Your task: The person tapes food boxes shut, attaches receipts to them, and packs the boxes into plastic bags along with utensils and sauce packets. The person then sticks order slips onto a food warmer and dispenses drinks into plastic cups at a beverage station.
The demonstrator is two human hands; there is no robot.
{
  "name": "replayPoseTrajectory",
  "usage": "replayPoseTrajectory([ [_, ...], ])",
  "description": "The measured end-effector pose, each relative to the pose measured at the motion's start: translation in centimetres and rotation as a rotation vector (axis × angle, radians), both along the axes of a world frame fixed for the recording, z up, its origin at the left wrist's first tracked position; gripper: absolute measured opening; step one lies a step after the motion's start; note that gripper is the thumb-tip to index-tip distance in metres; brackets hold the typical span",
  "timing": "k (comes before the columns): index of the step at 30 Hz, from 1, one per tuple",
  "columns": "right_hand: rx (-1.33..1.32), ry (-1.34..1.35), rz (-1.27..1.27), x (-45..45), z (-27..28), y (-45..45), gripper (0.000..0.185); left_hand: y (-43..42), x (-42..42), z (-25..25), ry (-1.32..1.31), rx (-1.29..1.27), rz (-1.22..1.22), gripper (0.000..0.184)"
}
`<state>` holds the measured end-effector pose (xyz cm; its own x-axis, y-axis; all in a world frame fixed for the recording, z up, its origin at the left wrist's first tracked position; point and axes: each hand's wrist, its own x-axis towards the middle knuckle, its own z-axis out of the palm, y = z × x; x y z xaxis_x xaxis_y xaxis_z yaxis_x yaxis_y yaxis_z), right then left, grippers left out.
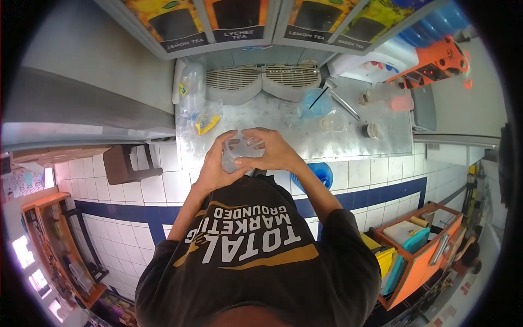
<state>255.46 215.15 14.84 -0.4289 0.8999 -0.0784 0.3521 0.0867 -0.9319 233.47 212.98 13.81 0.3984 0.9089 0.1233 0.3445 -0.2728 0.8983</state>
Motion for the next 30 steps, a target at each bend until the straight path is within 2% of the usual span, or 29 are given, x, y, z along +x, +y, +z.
replayPoseTrajectory([
  [4, -0.017, -0.004, -0.061, -1.3, 0.2, -0.3, 0.080, -0.3, -1.2, -0.3, -0.011, 0.045, 0.004, 0.091],
  [7, -0.098, -0.026, -0.071, -1.9, 0.6, -0.5, 0.069, -0.5, -2.1, -0.2, -0.117, 0.038, 0.037, 0.091],
  [11, -0.268, -0.028, -0.013, -2.2, 0.6, -1.9, 0.056, -0.9, -4.2, 2.0, 0.003, -0.079, -0.136, 0.090],
  [14, -0.339, 0.054, 0.033, -2.5, -0.9, -4.0, 0.053, -1.1, -5.6, 4.1, 0.096, -0.152, -0.281, 0.089],
  [16, -0.436, 0.068, -0.006, -2.9, -0.5, -5.5, 0.053, -1.1, -6.0, 5.3, 0.110, -0.179, -0.367, 0.089],
  [18, -0.597, 0.201, -0.050, -3.2, -0.8, -6.9, 0.054, -1.0, -6.5, 5.9, 0.150, -0.213, -0.430, 0.088],
  [23, -0.641, 0.292, -0.140, -3.6, 0.1, -9.1, 0.048, -0.7, -6.9, 5.4, 0.132, -0.136, -0.527, 0.086],
  [30, -0.643, 0.317, -0.142, -3.7, -0.6, -9.9, 0.047, -0.3, -7.0, 5.8, 0.123, -0.086, -0.592, 0.082],
])
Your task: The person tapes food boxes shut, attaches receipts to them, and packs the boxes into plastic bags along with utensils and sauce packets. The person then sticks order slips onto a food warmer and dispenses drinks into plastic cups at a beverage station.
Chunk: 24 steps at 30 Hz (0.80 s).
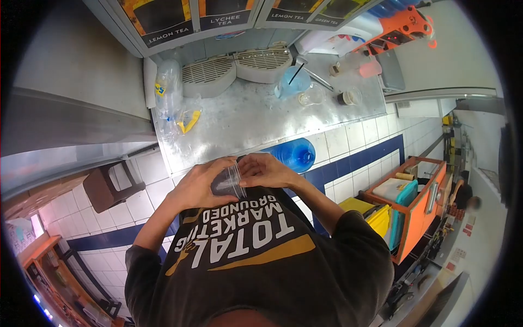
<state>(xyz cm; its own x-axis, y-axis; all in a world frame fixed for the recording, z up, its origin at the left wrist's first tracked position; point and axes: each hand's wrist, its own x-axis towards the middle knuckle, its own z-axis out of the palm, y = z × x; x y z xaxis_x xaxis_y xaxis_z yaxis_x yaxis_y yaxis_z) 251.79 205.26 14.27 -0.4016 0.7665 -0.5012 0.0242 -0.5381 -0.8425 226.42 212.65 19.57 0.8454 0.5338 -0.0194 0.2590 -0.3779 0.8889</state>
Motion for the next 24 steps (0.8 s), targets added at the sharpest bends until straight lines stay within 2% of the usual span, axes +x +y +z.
replayPoseTrajectory([
  [5, -0.037, -0.055, 0.045, -0.3, 0.3, 0.4, 0.045, 0.5, -0.1, 1.7, 0.144, -0.060, -0.037, 0.080],
  [7, 0.008, -0.079, 0.085, -0.2, -0.2, 0.4, 0.056, 0.7, 0.0, 2.1, 0.112, -0.027, -0.083, 0.075],
  [14, 0.057, -0.167, 0.213, 0.2, -0.2, 1.0, 0.047, 1.6, -0.5, 1.2, 0.122, -0.019, -0.156, 0.074],
  [16, -0.104, 0.035, -0.008, 2.8, -0.6, 1.2, 0.048, 1.7, -1.4, -0.1, 0.171, -0.010, -0.206, 0.070],
  [17, -0.151, -0.121, -0.030, 4.2, -0.5, 2.0, 0.050, 1.7, -1.6, -0.2, 0.170, -0.012, -0.208, 0.070],
  [18, -0.157, -0.122, -0.030, 4.1, 0.2, 1.9, 0.050, 1.5, -1.8, -0.4, 0.126, -0.046, -0.146, 0.067],
  [20, -0.107, -0.251, 0.031, 3.5, 2.2, 2.0, 0.052, 1.3, -1.8, -0.5, 0.085, -0.077, -0.076, 0.063],
  [21, 0.059, -0.319, 0.092, 3.2, 2.4, 1.8, 0.064, 1.1, -1.8, -0.8, 0.058, -0.059, -0.047, 0.061],
  [22, 0.064, -0.307, 0.107, 2.6, 2.6, 2.2, 0.064, 0.9, -2.0, -1.0, 0.034, -0.041, -0.015, 0.059],
  [24, 0.418, -0.383, 0.024, 1.3, 2.9, 2.8, 0.080, 0.8, -2.5, -1.1, 0.016, -0.059, 0.048, 0.059],
])
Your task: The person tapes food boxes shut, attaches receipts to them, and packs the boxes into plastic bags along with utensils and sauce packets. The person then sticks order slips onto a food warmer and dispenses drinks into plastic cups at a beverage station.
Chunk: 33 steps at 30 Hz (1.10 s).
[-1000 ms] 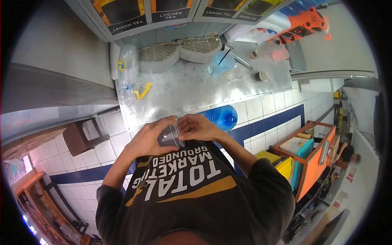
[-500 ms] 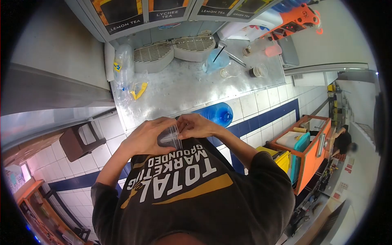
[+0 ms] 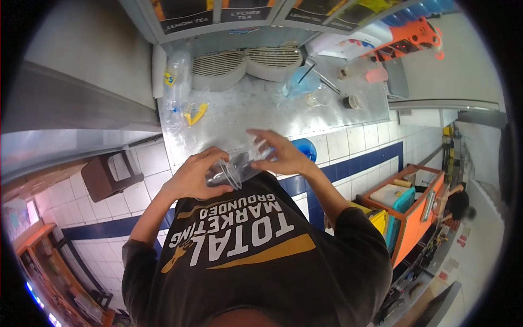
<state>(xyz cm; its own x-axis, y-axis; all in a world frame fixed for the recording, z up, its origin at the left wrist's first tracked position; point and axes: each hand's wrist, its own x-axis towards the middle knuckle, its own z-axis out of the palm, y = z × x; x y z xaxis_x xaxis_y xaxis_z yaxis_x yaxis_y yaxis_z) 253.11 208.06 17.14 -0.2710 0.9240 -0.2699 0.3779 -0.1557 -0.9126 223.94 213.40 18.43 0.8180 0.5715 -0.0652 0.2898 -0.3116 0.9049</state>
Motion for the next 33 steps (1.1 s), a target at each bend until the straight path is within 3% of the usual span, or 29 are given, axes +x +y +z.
replayPoseTrajectory([
  [1, 0.087, -0.010, -0.012, 0.9, -1.5, 1.3, 0.091, 0.0, -0.2, -0.3, -0.033, -0.019, 0.049, 0.059],
  [3, 0.268, -0.126, -0.289, 0.6, -0.5, 6.1, 0.090, -0.4, -1.0, -1.2, -0.063, -0.067, 0.140, 0.059],
  [5, 0.563, -0.156, -0.505, 0.4, -3.0, 12.4, 0.081, -1.0, -1.7, -2.6, -0.151, -0.138, 0.257, 0.058],
  [7, 0.680, -0.232, -0.669, -1.5, -2.4, 17.6, 0.077, -2.1, -2.2, -3.1, -0.145, -0.210, 0.314, 0.058],
  [8, 0.685, -0.224, -0.665, -2.0, -3.2, 20.3, 0.077, -2.3, -2.4, -3.0, -0.145, -0.278, 0.367, 0.058],
  [10, 0.977, -0.475, -0.728, -2.4, -5.1, 25.3, 0.072, -2.7, -2.6, -2.8, -0.158, -0.262, 0.396, 0.058],
  [13, 1.091, -0.241, -0.717, -2.7, -6.0, 30.0, 0.060, -3.3, -2.9, -2.5, -0.196, -0.245, 0.459, 0.058],
  [17, 1.140, -0.234, -0.725, -4.0, -4.4, 30.0, 0.055, -4.0, -3.6, -2.4, -0.224, -0.256, 0.538, 0.058],
  [33, 1.014, -0.219, -0.705, -3.5, -4.0, 29.9, 0.064, -4.4, -3.0, -2.9, -0.262, -0.269, 0.558, 0.059],
])
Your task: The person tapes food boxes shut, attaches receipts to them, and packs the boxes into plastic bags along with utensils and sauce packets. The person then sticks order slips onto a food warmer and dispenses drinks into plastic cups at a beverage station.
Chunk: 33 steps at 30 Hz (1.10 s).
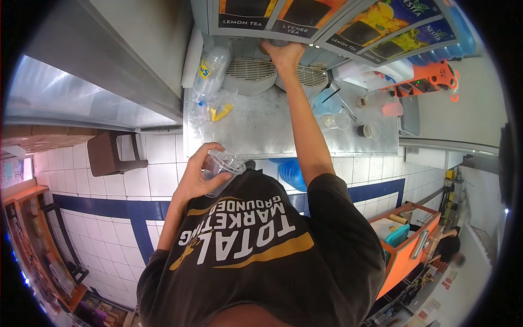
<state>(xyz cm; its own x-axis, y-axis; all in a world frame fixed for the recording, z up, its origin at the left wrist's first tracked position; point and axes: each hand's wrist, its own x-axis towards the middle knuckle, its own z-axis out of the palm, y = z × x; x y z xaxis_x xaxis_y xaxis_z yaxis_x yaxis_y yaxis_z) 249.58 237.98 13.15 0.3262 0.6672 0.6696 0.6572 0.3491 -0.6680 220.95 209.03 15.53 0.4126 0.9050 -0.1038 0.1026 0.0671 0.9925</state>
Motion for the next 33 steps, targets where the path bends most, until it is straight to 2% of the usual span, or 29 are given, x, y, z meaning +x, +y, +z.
replayPoseTrajectory([
  [7, -0.078, 0.065, 0.064, 0.0, 0.7, -0.9, 0.068, -0.1, 0.3, 0.2, -0.014, 0.029, -0.030, 0.060],
  [9, -0.113, 0.062, 0.051, 0.7, -1.3, 0.4, 0.073, -0.2, 0.2, 0.3, -0.011, -0.026, -0.010, 0.061],
  [16, 0.004, -0.018, 0.043, 0.7, -2.5, 1.6, 0.082, -0.1, 0.0, 0.2, -0.034, -0.036, -0.044, 0.061],
  [19, -0.048, 0.005, 0.087, 1.0, -2.6, 1.9, 0.083, 0.0, 0.1, 0.5, -0.005, -0.021, -0.037, 0.061],
  [33, -0.059, 0.031, 0.033, 0.1, 0.0, -0.2, 0.060, -0.1, -0.2, 0.5, 0.002, 0.014, -0.014, 0.059],
])
